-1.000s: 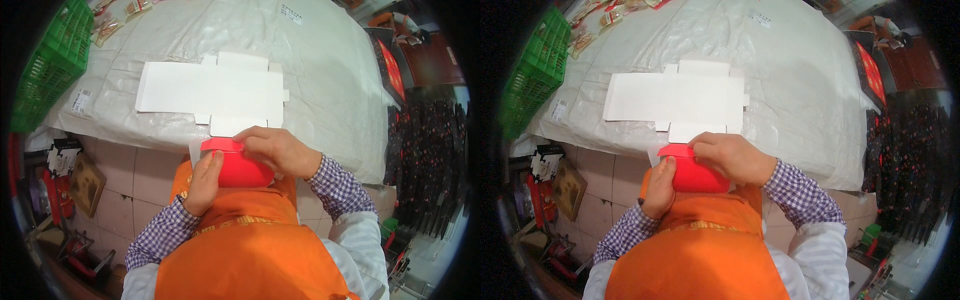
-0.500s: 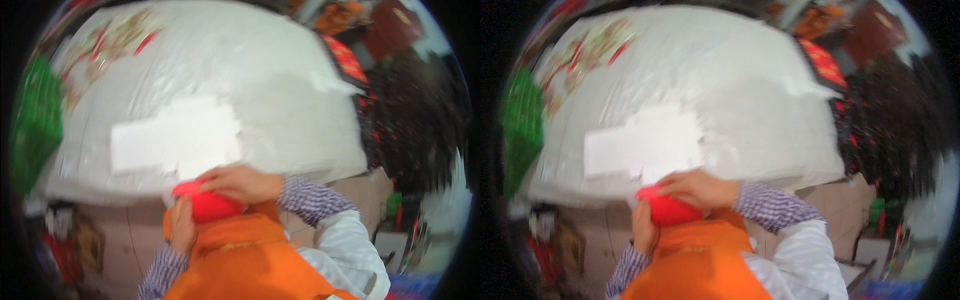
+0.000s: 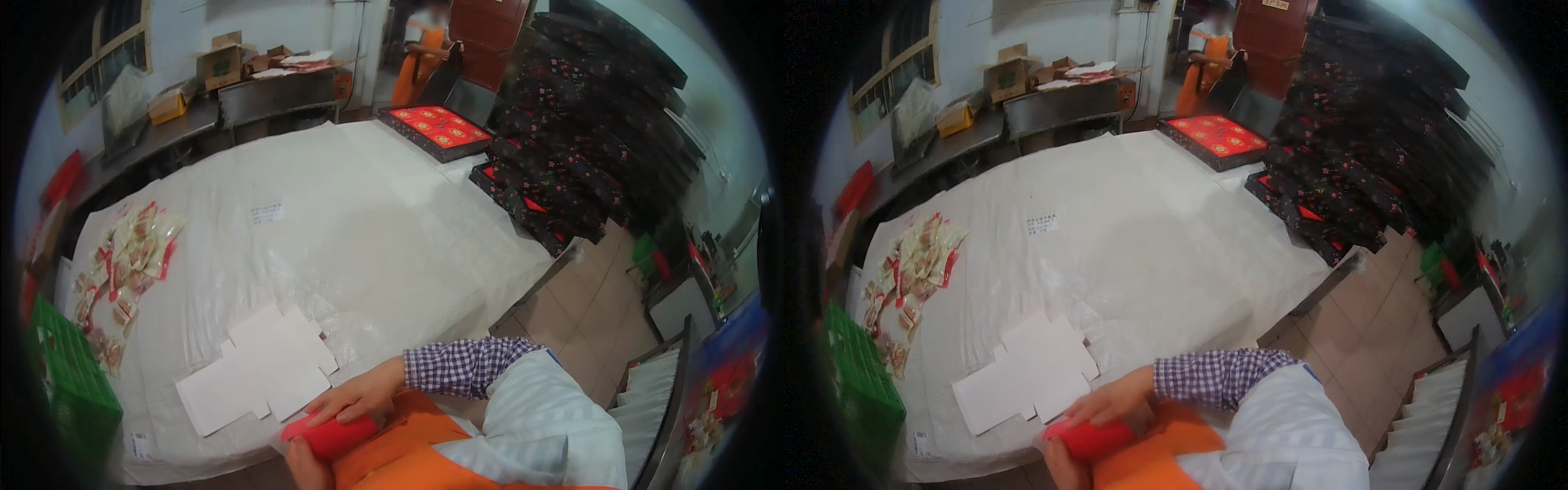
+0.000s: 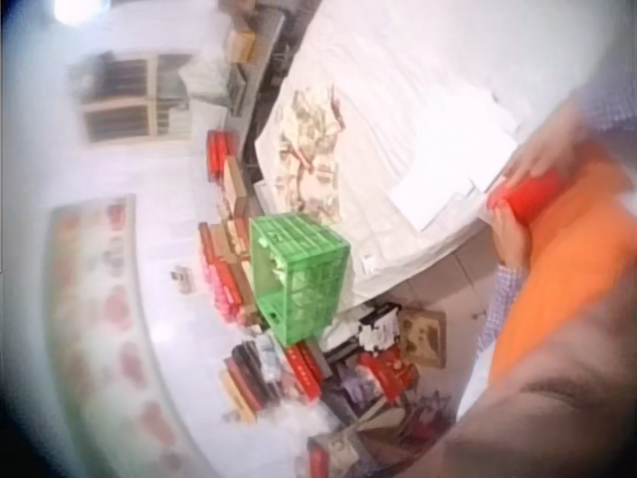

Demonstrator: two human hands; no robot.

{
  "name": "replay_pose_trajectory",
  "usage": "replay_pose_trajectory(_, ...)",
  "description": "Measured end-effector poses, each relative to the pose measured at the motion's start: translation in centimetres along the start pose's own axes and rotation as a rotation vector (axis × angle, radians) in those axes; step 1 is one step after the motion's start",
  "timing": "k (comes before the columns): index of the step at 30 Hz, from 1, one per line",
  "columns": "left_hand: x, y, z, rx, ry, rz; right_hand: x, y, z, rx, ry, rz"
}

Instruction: The person folds flat white cardboard pieces into small rectangular boxes. They then place small packaged items into the boxes and close the lids. The finished boxes are stacked on the table.

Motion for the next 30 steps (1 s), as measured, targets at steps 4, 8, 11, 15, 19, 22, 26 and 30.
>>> replay_pose_trajectory(4, -0.4, -0.1, -0.2, -0.024, 0.015, 0.000, 1.9, -0.8, -0.2, -0.027, -0.045, 0.016)
replay_pose_trajectory(8, -0.9, 0.5, -0.6, -0.055, -0.143, -0.048, 3.2, -1.4, -0.8, -0.074, -0.029, -0.045)
replay_pose_trajectory(11, 0.1, 0.7, -0.5, -0.125, -0.487, -0.162, 2.5, -1.6, -1.1, -0.054, 0.051, -0.003)
replay_pose_trajectory(15, -1.2, 0.7, 0.1, -0.048, -0.174, -0.076, 3.2, -2.3, -0.3, -0.118, 0.052, -0.038)
replay_pose_trajectory(19, -1.0, 0.8, -0.4, -0.061, 0.131, 0.043, 3.8, -2.4, 0.1, -0.115, 0.008, -0.066)
replay_pose_trajectory(22, -1.5, 1.2, -0.1, -0.023, 0.083, 0.048, 6.2, -2.5, 0.7, -0.194, 0.047, -0.122)
replay_pose_trajectory(26, -2.2, 3.4, 1.0, -0.001, 0.121, 0.089, 3.0, -2.5, 1.5, -0.297, -0.132, -0.037)
replay_pose_trajectory(30, -2.6, 5.0, 1.2, -0.004, 0.179, 0.093, 1.4, -1.4, 0.4, -0.377, -0.212, 0.019)
Point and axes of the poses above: each hand's wrist, its own y-axis towards the middle knuckle, its own z-axis out of the palm, x = y × z, the point moved 6 cm from there along y, towards the middle knuckle, and after that the axes turned 9 degrees about z, right-handed, at the moved point
